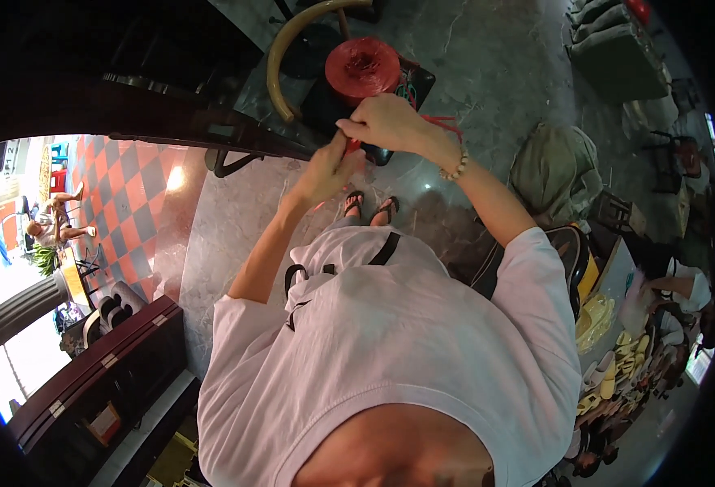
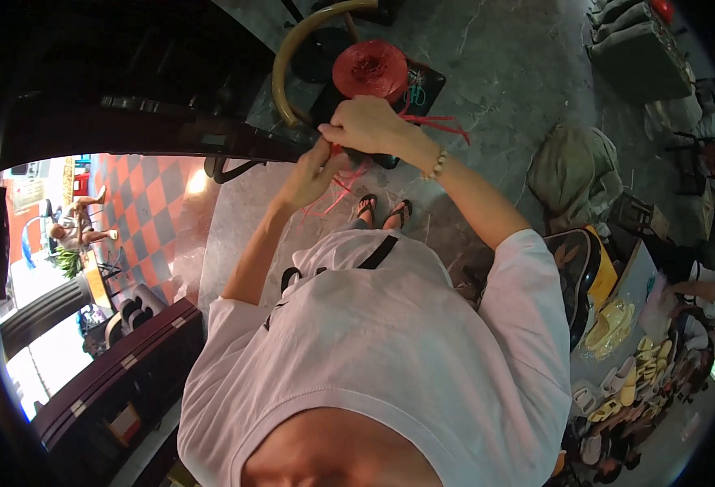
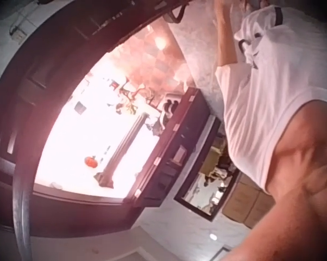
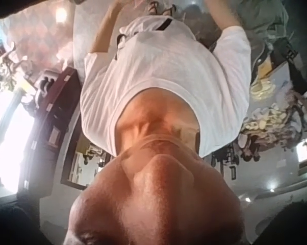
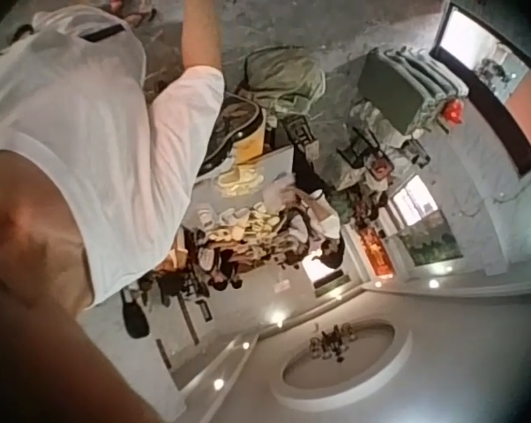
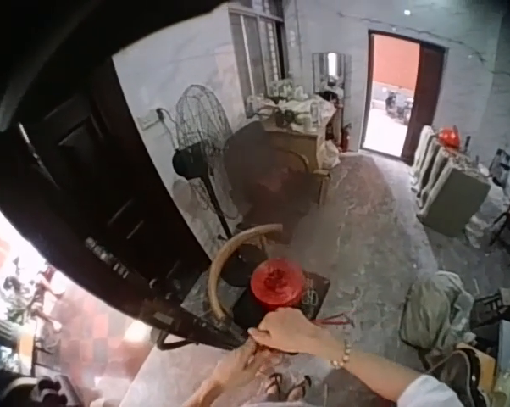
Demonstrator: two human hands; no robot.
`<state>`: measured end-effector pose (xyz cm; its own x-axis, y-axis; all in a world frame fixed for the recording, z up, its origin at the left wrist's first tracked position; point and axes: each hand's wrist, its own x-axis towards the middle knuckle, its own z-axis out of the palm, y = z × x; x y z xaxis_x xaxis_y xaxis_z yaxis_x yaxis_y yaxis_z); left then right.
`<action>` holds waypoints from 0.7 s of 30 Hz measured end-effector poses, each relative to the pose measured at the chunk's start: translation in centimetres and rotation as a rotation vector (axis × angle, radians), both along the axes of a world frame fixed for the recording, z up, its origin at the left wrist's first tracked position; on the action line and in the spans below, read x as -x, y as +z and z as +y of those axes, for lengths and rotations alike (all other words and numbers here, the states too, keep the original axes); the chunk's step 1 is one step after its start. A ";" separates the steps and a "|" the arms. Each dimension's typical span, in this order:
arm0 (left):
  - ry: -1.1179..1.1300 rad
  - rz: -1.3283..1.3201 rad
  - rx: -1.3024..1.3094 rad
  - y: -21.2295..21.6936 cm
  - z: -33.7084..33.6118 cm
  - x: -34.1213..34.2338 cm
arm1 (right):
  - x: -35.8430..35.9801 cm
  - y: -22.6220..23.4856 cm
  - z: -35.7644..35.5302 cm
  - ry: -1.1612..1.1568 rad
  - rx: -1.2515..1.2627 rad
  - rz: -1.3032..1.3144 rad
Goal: Untangling and preparing lengths of red plastic straps for packaging use.
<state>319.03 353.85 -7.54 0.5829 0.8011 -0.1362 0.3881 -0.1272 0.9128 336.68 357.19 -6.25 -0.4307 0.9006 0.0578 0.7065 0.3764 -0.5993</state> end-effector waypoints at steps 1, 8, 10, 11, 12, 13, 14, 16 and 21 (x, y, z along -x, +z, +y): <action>0.000 -0.001 -0.003 -0.1 -0.2 -0.1 | 0.3 0.0 0.1 0.016 0.003 0.037; -0.011 0.159 -0.124 -1.5 -1.0 4.9 | -5.2 -1.4 1.0 0.010 0.260 0.052; -0.023 0.191 -0.130 -1.8 -1.8 6.1 | -7.1 -2.4 1.1 -0.028 0.411 0.050; -0.053 0.169 -0.167 -2.3 -2.3 6.4 | -7.5 -3.6 0.9 -0.036 0.408 0.050; -0.074 0.148 -0.204 -2.3 -2.5 6.4 | -7.1 -3.7 0.8 -0.036 0.353 0.030; -0.075 0.145 -0.206 -2.2 -2.3 6.3 | -6.9 -3.6 0.7 -0.037 0.297 0.010; -0.047 0.189 -0.156 -2.1 -2.0 6.3 | -6.9 -3.4 0.9 -0.035 0.256 -0.029; -0.021 0.238 -0.105 -1.4 -1.6 5.9 | -7.4 -3.3 1.4 -0.056 0.192 -0.025; -0.042 0.018 -0.214 0.1 2.8 -0.1 | -12.2 -1.5 5.2 -0.212 0.058 0.058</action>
<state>319.11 356.66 -7.42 0.6151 0.7881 0.0236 0.3948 -0.3337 0.8561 348.90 362.37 -7.76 -0.2292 0.9731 0.0226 0.7296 0.1871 -0.6578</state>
